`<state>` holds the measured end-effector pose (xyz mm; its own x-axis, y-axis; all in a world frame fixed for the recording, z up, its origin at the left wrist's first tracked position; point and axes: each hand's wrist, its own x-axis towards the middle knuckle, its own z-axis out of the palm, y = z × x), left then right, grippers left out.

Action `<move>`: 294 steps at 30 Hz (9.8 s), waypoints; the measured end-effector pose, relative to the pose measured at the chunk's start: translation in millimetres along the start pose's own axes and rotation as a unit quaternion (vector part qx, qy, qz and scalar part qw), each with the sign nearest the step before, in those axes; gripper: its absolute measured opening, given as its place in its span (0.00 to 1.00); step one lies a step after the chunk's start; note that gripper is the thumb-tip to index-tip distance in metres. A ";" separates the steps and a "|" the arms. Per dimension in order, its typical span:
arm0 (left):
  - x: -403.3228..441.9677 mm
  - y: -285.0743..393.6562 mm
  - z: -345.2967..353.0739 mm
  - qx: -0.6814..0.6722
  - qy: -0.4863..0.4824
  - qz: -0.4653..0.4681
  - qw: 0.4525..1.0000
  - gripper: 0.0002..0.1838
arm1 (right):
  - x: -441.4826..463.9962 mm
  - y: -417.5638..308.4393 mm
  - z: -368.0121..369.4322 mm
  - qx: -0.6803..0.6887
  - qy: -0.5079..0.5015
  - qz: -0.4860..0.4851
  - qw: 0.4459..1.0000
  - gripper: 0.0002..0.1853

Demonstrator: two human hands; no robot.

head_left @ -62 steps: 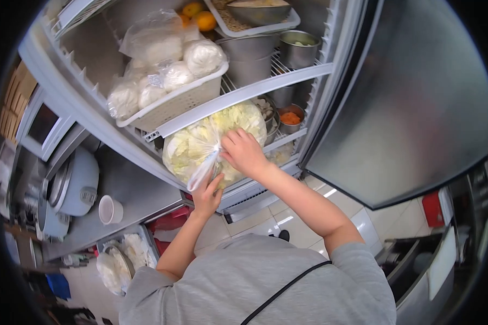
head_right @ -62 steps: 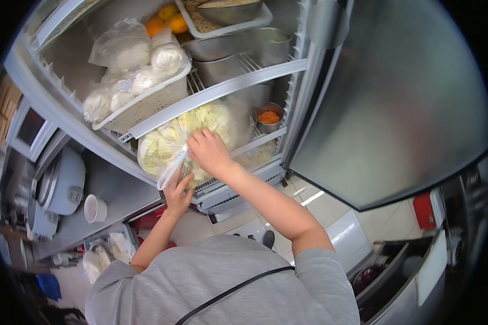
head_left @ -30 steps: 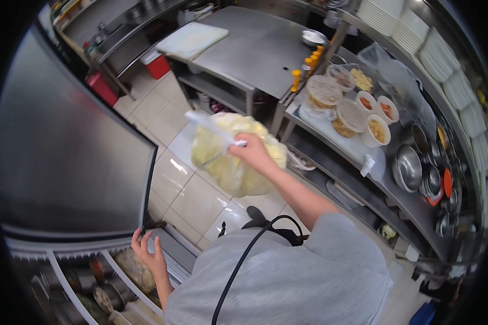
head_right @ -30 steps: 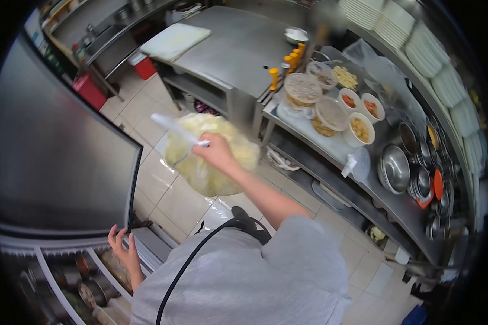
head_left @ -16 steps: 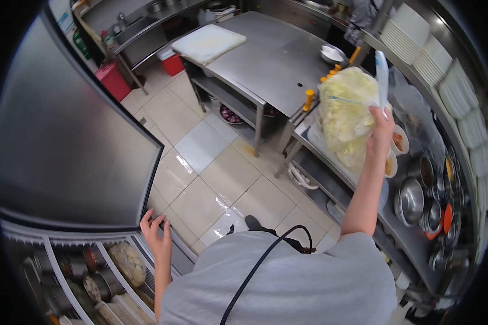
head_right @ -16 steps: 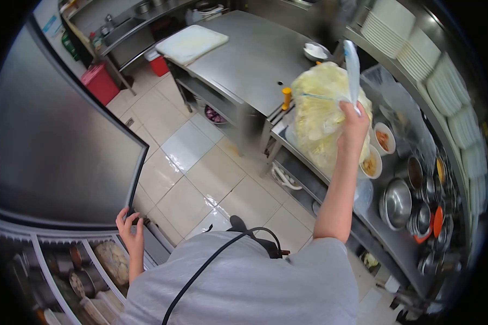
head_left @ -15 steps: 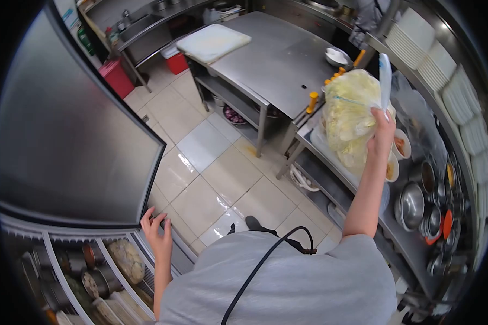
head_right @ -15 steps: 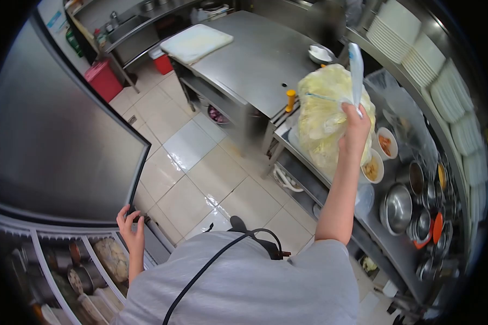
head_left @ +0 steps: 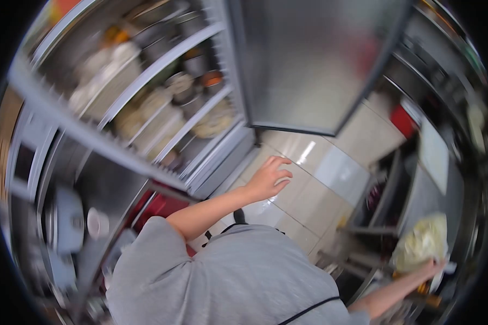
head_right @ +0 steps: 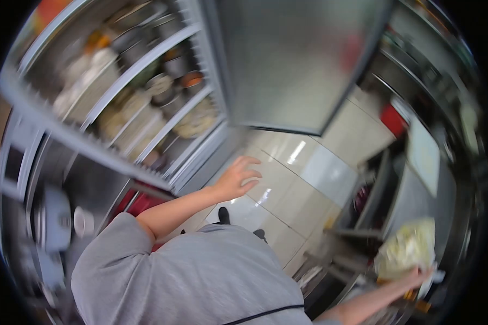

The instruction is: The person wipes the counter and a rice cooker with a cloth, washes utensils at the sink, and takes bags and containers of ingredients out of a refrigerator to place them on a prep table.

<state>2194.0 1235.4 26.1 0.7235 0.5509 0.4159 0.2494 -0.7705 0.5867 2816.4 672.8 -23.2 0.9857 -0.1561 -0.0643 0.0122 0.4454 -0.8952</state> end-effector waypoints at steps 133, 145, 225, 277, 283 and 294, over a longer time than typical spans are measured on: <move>-230.2 -155.2 -223.6 -0.272 0.481 -0.460 0.695 0.19 | -1038.6 313.9 644.6 -0.058 -0.768 0.457 0.445 0.13; -183.0 -122.3 -143.3 -0.783 0.166 -0.263 0.539 0.37 | -795.8 195.7 523.1 -0.095 -0.798 0.102 0.586 0.10; -51.1 -463.8 -407.4 0.449 0.310 -0.361 0.756 0.22 | -869.4 438.4 692.5 -0.269 -0.751 -0.136 0.588 0.23; 220.7 67.0 128.2 -0.135 -0.188 0.039 0.972 0.12 | -85.4 38.4 454.9 -0.454 -0.372 -0.200 0.785 0.09; 114.6 -3.4 134.0 -0.103 -0.201 -0.149 0.963 0.09 | 241.5 67.2 324.7 -0.637 -0.287 -0.421 0.578 0.22; -37.3 -85.9 87.8 -0.213 0.014 -0.517 0.829 0.09 | 218.5 160.6 299.4 -0.819 0.001 -0.322 0.475 0.19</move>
<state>2202.1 1252.8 -100.7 0.2474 0.8577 -0.4506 0.4723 0.2994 0.8291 3084.1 974.2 -49.0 0.8661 0.2038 0.4565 0.1631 -0.9783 0.1274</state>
